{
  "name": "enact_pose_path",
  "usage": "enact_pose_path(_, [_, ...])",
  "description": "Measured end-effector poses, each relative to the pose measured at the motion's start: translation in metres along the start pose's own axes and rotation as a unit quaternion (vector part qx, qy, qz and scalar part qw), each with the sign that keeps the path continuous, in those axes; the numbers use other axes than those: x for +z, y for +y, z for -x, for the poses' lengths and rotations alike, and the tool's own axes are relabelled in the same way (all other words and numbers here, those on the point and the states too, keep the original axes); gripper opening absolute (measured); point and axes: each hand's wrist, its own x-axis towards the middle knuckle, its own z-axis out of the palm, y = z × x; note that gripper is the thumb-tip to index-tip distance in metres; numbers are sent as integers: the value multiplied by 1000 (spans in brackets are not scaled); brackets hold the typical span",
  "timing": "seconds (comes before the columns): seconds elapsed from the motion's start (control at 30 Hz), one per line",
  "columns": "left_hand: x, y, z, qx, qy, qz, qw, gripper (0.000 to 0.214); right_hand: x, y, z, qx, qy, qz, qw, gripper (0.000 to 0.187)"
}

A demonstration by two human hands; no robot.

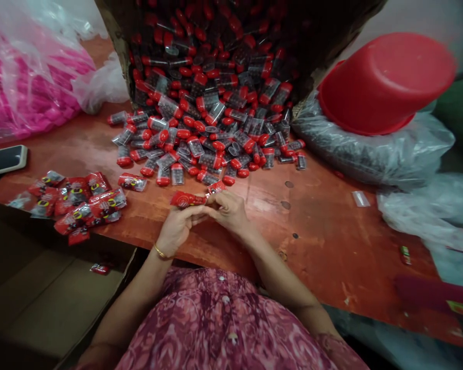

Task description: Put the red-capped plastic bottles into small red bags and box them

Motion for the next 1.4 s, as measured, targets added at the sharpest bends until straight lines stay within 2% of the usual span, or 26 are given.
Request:
enact_pose_path(0.1, [-21,16,-6,21,88,31,995,12,-13,20,-23,-16,-30,137,990,21])
enact_pose_path(0.2, [-40,36,-17,80,191,87,974,19,-27,46,-38,8,-92,268,959,33])
enact_pose_path(0.27, [-50,46,-22,119,239,122,956,21,-34,58,-37,9,-137,316,939,36])
enact_pose_path(0.33, [-54,50,-23,161,259,155,940,20,-39,62,-26,9,-154,345,926,37])
enact_pose_path(0.4, [-51,45,-20,173,251,168,937,20,-45,59,-8,18,-153,374,915,37])
enact_pose_path(0.47, [-41,31,-16,160,223,127,953,19,-50,53,12,27,-147,400,904,35])
enact_pose_path(0.53, [-24,12,-14,176,182,0,967,15,-56,49,31,38,-137,414,899,32])
enact_pose_path(0.57, [-15,3,-15,206,153,-98,962,17,-58,48,39,44,-132,414,900,31])
enact_pose_path(0.6, [-6,-5,-18,248,114,-205,940,20,-60,49,46,51,-126,408,903,30])
enact_pose_path(0.67, [8,-17,-26,320,43,-404,856,22,-63,52,57,68,-103,375,919,26])
enact_pose_path(0.73, [16,-22,-37,339,4,-547,765,20,-63,56,66,87,-66,318,942,17])
enact_pose_path(0.77, [17,-22,-43,332,-1,-596,731,19,-63,58,69,98,-41,284,953,13])
enact_pose_path(0.83, [16,-24,-52,308,-3,-654,691,15,-59,58,73,136,15,206,969,7])
enact_pose_path(0.9, [12,-26,-57,305,1,-670,677,14,-51,53,73,181,82,108,974,9])
enact_pose_path(0.97, [9,-29,-57,318,10,-666,675,16,-41,43,68,222,142,-1,965,15])
enact_pose_path(1.03, [9,-33,-53,332,24,-652,681,19,-29,31,59,262,184,-108,941,22])
enact_pose_path(1.13, [13,-36,-44,359,44,-624,693,21,-17,13,42,337,206,-236,888,30])
enact_pose_path(1.23, [18,-36,-35,394,44,-593,701,20,-13,1,28,369,223,-292,854,34])
enact_pose_path(1.33, [22,-35,-31,411,35,-578,704,19,-13,-3,20,355,265,-305,843,28])
enact_pose_path(1.4, [22,-36,-33,408,30,-578,707,20,-12,-3,18,349,272,-309,842,25])
